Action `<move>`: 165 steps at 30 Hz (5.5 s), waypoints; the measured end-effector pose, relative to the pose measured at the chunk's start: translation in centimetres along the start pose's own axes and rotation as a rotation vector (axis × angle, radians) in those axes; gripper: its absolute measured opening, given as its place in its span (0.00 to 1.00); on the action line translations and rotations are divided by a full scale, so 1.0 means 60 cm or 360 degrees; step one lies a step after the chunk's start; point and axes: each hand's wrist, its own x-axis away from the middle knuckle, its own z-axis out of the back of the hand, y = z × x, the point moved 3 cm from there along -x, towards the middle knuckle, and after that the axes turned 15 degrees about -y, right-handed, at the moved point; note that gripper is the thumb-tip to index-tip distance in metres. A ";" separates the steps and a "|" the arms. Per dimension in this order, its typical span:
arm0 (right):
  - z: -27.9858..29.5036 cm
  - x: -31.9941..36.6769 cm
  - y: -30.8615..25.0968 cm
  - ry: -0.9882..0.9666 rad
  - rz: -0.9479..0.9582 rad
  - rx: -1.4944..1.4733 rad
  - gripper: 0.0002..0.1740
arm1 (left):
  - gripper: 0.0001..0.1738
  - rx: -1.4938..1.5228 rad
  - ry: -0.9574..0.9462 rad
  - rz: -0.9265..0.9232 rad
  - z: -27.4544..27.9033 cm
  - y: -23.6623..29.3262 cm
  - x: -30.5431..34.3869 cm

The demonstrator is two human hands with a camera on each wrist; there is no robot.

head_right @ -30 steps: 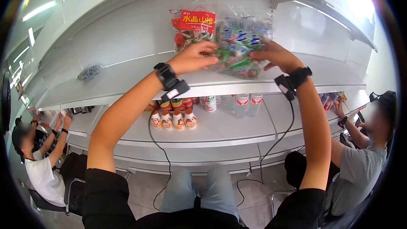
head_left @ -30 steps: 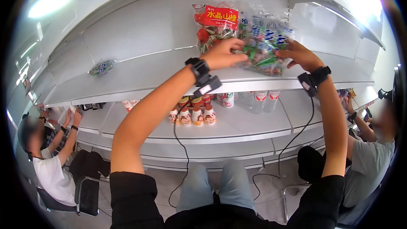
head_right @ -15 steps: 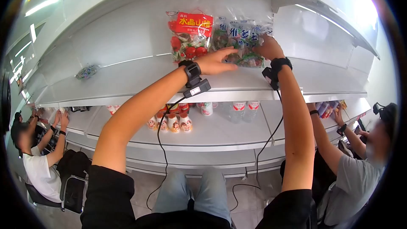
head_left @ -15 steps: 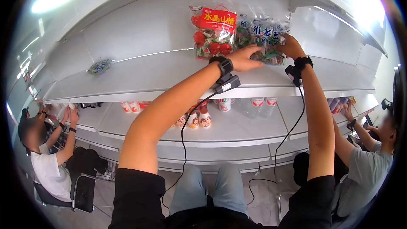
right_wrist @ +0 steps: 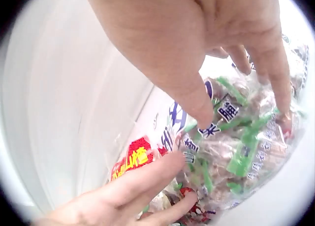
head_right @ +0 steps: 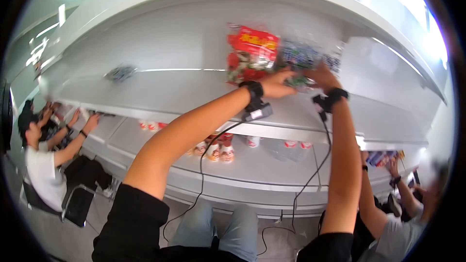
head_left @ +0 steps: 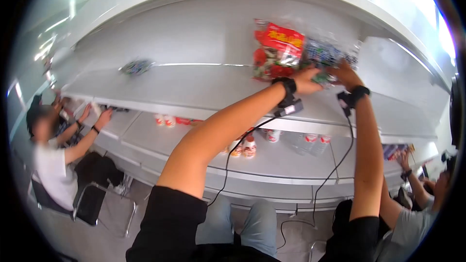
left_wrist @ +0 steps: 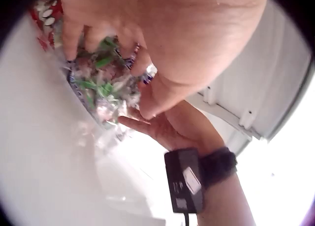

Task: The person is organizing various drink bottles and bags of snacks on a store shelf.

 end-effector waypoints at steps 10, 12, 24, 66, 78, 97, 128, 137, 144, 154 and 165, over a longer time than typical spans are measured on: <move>-0.075 0.088 -0.207 0.0150 0.0361 0.0059 0.26 | 0.13 -0.0075 0.0351 0.0011 0.225 -0.029 0.414; -0.140 0.085 -0.247 -0.0013 0.0401 0.0073 0.22 | 0.15 -0.0391 0.0498 0.0212 0.311 -0.127 0.513; -0.517 0.157 -0.371 -0.0948 0.0592 0.0082 0.13 | 0.24 -0.1216 0.0537 0.1563 0.491 -0.438 0.824; -0.026 0.214 -0.133 -0.0318 0.0302 -0.0183 0.35 | 0.28 -0.0694 -0.0065 -0.0484 0.062 0.146 0.217; -0.039 0.131 -0.047 -0.0026 -0.0230 0.1074 0.45 | 0.44 -0.0446 -0.0707 0.0050 0.016 0.043 0.134; -0.483 0.537 0.147 0.0052 0.0271 -0.0651 0.12 | 0.13 0.1549 0.0573 -0.0240 -0.382 -0.023 0.581; -0.513 0.460 0.367 0.0399 0.0115 0.1118 0.28 | 0.20 -0.0474 0.1212 0.0377 -0.447 -0.298 0.631; -0.514 0.459 0.359 0.0358 0.0059 0.1130 0.27 | 0.22 -0.0467 0.1220 0.0403 -0.450 -0.299 0.628; -0.421 0.460 0.114 -0.0154 0.0392 0.0699 0.14 | 0.18 -0.0390 0.1246 0.0420 -0.450 -0.309 0.635; -0.145 0.266 -0.115 0.0510 0.0441 0.1606 0.32 | 0.19 -0.0326 0.1275 0.0384 -0.444 -0.307 0.638; -0.116 0.156 -0.070 0.0157 -0.0511 0.0666 0.47 | 0.19 -0.0353 0.1248 0.0344 -0.439 -0.310 0.647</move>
